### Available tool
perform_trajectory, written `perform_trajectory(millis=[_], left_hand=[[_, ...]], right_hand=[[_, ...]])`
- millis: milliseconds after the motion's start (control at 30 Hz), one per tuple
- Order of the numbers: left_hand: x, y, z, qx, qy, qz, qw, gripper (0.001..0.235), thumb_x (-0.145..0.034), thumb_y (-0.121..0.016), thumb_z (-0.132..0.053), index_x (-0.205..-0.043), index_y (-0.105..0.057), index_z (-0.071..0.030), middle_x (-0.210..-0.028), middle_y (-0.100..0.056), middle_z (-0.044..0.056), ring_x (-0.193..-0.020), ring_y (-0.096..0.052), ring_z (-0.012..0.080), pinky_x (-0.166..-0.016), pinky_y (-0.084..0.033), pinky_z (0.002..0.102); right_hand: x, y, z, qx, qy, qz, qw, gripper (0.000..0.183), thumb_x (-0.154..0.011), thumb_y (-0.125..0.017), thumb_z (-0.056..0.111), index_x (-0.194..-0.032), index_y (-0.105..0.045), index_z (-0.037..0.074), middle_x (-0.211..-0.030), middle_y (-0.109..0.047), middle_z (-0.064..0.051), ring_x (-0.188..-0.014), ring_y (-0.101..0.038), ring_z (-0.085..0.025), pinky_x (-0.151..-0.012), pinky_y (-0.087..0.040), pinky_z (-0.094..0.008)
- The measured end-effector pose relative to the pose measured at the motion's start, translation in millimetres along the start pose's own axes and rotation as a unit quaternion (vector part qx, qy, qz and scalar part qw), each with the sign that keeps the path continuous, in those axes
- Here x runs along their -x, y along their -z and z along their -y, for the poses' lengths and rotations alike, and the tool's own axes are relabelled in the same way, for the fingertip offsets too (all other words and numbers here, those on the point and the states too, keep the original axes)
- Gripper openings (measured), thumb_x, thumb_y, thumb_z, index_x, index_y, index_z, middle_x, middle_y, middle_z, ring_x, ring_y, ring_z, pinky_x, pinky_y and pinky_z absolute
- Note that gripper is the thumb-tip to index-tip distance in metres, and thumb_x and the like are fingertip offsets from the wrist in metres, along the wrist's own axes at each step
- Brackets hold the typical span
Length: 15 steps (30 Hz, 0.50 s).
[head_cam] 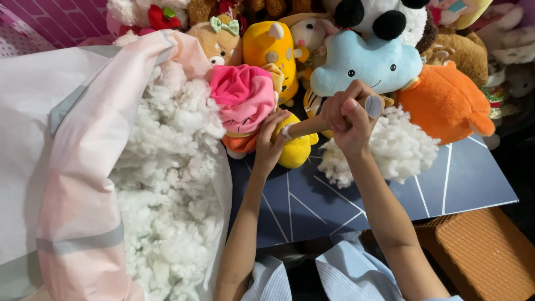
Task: Stuffing a small yellow plush toy with white fiberfill using hands and a wooden dowel.
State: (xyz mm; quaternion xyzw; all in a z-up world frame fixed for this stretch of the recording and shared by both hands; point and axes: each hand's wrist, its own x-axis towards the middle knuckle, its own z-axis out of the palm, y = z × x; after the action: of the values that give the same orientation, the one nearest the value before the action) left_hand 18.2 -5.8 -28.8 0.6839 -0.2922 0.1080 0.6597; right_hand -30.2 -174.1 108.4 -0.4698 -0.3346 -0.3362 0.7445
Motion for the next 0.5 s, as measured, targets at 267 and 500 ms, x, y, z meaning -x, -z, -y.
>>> perform_trajectory(millis=[267, 500], left_hand=[[3, -3, 0, -0.023, -0.033, 0.009, 0.999, 0.056, -0.076, -0.057, -0.015, -0.132, -0.065, -0.013, -0.138, -0.057, 0.006, -0.144, -0.041, 0.0288, -0.124, -0.026, 0.045], [5, -7, 13, -0.074, -0.047, -0.007, 0.996, 0.062, -0.066, -0.071, -0.024, -0.126, -0.063, -0.013, -0.131, -0.058, 0.006, -0.140, -0.045, 0.0336, -0.121, -0.030, 0.049]], right_hand=[[1, -11, -24, -0.032, 0.003, 0.027, 0.999, 0.036, -0.097, -0.061, 0.016, -0.066, -0.046, 0.005, -0.040, -0.041, -0.002, -0.029, -0.040, -0.008, -0.033, -0.035, -0.025], [-6, -21, -31, 0.042, -0.021, 0.011, 0.999, 0.041, -0.097, -0.063, 0.009, -0.059, -0.047, 0.007, -0.040, -0.038, 0.002, -0.031, -0.036, -0.006, -0.034, -0.032, -0.023]])
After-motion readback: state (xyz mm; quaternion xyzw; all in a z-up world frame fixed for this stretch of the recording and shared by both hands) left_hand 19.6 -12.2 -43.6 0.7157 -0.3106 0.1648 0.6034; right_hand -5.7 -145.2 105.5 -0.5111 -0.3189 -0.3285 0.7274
